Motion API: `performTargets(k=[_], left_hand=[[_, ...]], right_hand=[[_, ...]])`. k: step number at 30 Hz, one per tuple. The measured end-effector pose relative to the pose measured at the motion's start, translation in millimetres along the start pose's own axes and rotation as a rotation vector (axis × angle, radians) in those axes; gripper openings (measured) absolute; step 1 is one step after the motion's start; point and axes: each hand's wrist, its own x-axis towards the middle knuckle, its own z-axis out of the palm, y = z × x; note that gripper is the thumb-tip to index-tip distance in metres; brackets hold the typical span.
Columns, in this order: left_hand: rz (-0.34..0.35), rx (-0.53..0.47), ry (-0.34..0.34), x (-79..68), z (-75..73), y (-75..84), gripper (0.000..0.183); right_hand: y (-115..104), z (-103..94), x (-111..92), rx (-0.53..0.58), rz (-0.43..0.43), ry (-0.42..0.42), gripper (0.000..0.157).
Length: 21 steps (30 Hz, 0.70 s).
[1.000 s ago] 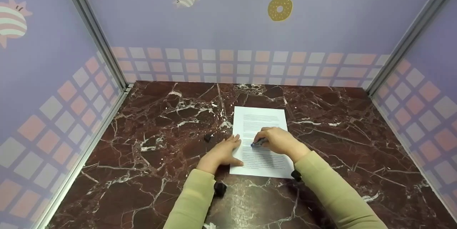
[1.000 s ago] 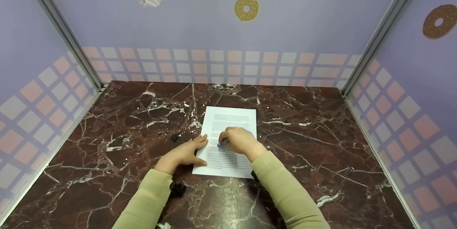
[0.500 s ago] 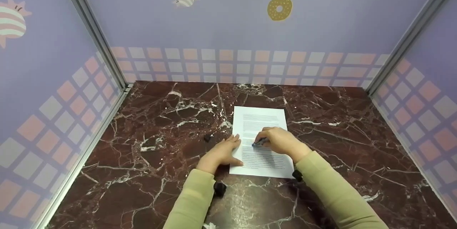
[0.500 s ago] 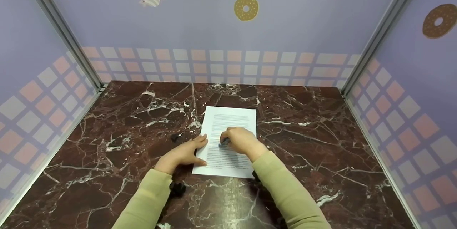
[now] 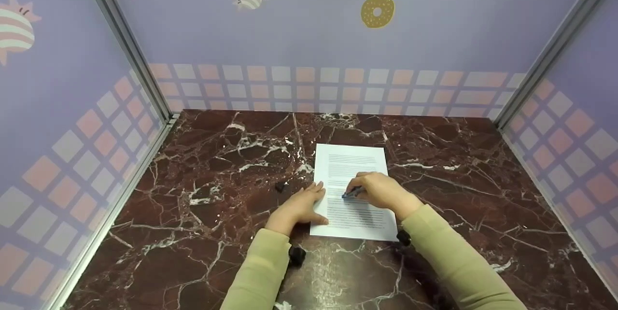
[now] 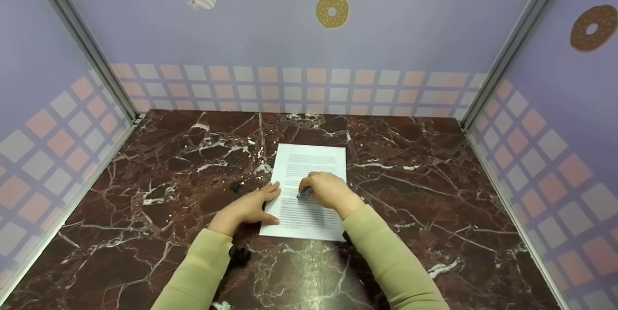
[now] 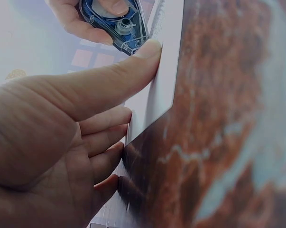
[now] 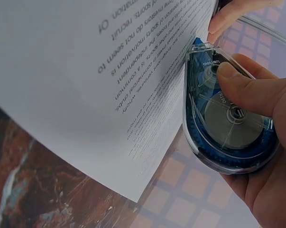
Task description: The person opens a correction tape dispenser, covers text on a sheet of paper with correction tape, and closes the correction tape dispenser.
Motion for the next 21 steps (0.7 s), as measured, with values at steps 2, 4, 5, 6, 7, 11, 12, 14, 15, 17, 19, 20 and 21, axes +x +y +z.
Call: performTargets(k=[2,4,5,6,7,11,12,14,15,17,19,20,21], left_hand=[[-0.001,0.000,0.001,-0.2,-0.4,0.4,0.092],[0.000,0.000,0.001,-0.1,-0.7,0.6,0.092],[0.000,-0.001,0.001,0.0,-0.9,0.7,0.093],[0.000,-0.001,0.001,0.1,-1.0,0.7,0.093],[0.000,-0.002,0.002,0.3,-1.1,0.6,0.093],[0.000,-0.010,0.000,0.4,-0.8,0.0,0.093],[0.000,-0.009,0.001,0.3,-0.5,-0.2,0.093],[0.002,-0.009,0.002,0.1,-0.2,-0.5,0.093],[0.003,-0.009,0.002,0.2,-0.1,-0.6,0.093],[0.005,-0.008,0.002,0.4,-0.1,-0.9,0.093],[0.008,-0.008,0.002,0.6,-0.1,-1.0,0.093],[0.009,-0.007,0.002,0.7,-0.1,-1.1,0.093],[0.009,-0.005,0.001,0.8,-0.1,-1.2,0.093]], right_hand=[[0.4,0.0,-0.2,-0.003,0.002,-0.001,0.025],[0.9,-0.2,-0.6,-0.002,0.000,-0.001,0.025],[1.1,-0.1,-0.7,-0.003,-0.001,0.000,0.025],[1.3,-0.2,-0.8,-0.004,-0.003,0.001,0.025],[1.5,-0.2,-0.9,-0.005,-0.006,0.002,0.025],[2.4,-0.2,-1.3,-0.008,-0.006,0.005,0.024],[2.5,-0.1,-1.5,-0.008,-0.004,0.005,0.024],[2.7,-0.1,-1.8,-0.009,0.002,0.004,0.025],[2.6,-0.1,-1.9,-0.010,0.005,0.002,0.026],[2.5,-0.2,-2.2,-0.012,0.011,0.000,0.026],[2.4,-0.3,-2.6,-0.017,0.014,-0.002,0.026],[2.5,-0.3,-2.8,-0.020,0.014,-0.002,0.026],[2.6,-0.3,-3.1,-0.023,0.014,-0.001,0.026]])
